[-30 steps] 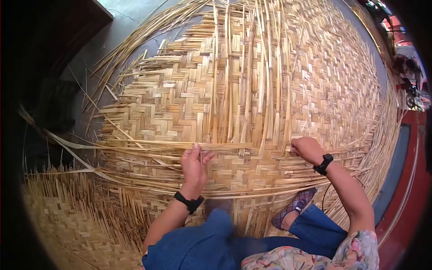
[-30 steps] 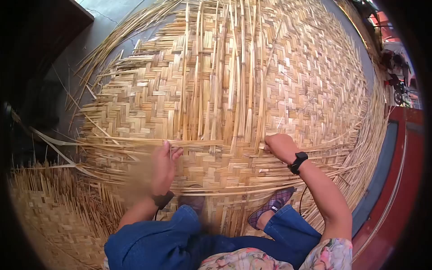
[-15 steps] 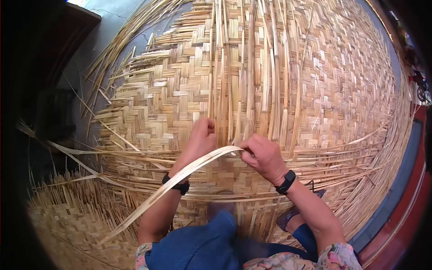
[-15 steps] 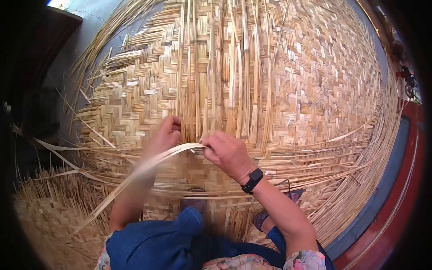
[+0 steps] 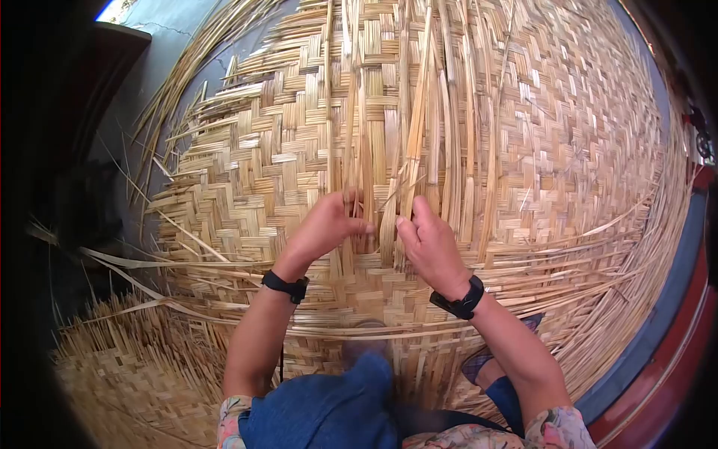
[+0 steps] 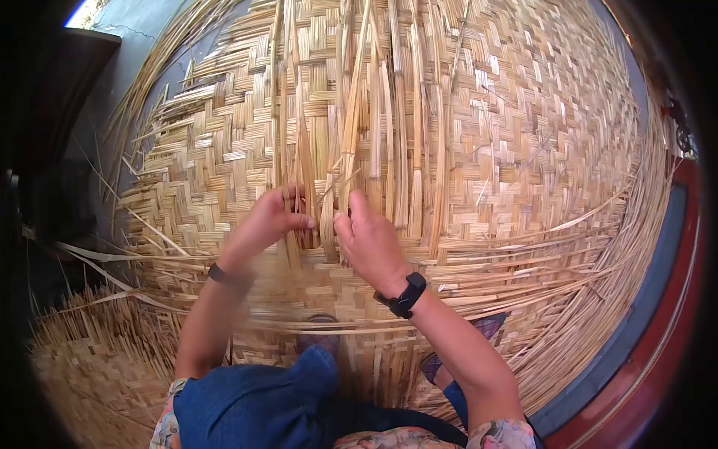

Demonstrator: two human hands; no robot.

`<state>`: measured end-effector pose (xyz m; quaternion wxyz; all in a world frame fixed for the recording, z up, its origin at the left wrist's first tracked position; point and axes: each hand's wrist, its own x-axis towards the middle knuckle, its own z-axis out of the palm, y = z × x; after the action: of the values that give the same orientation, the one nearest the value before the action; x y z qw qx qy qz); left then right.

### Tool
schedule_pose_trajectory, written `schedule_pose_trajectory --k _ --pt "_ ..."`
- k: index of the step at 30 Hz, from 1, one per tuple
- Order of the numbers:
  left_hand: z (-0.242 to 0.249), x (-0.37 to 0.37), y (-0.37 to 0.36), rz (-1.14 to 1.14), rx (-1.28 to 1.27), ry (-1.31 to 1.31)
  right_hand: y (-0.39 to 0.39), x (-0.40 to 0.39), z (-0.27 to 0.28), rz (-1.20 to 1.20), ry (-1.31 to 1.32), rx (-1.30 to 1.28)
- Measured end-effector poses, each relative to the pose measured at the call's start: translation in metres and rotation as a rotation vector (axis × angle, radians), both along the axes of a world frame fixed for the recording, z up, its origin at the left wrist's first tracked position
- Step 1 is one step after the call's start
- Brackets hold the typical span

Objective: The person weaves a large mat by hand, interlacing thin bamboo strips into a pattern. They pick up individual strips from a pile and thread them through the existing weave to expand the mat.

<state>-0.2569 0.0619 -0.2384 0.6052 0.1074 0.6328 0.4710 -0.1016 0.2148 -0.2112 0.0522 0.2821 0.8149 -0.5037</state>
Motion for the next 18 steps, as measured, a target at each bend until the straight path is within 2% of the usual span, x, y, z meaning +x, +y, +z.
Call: schedule_pose_trajectory --k 3,5,6,8,9,11,12,15,16,18 --pt "-0.010 0.006 -0.002 0.024 -0.058 0.053 0.002 -0.004 -0.012 0.042 -0.053 0.003" --pt "-0.001 0.012 -0.004 0.127 0.122 0.029 0.012 -0.012 -0.027 0.127 -0.083 -0.070" --pt "0.005 0.013 -0.006 0.178 0.211 0.020 0.017 -0.016 -0.034 0.246 0.040 -0.041" --pt "0.010 0.007 -0.009 0.103 0.252 0.035 0.026 -0.024 -0.039 0.478 0.284 0.020" --pt "0.012 0.007 -0.011 0.063 0.275 0.037 0.028 -0.025 -0.040 0.460 0.122 -0.139" --pt "0.004 0.009 -0.022 0.216 0.291 -0.046 0.033 -0.031 -0.026 0.398 -0.204 -0.435" --pt "-0.002 0.012 -0.027 0.291 0.303 -0.089 0.034 -0.033 -0.022 0.409 -0.206 -0.413" --pt "0.004 0.035 -0.041 0.612 0.509 -0.033 0.031 -0.026 -0.017 0.268 -0.195 -0.594" --pt "0.013 0.049 -0.042 0.802 0.539 -0.087 0.033 -0.026 -0.018 0.301 -0.218 -0.603" --pt "0.019 0.066 -0.047 1.045 0.403 -0.234 0.040 -0.022 -0.022 0.363 -0.267 -0.632"
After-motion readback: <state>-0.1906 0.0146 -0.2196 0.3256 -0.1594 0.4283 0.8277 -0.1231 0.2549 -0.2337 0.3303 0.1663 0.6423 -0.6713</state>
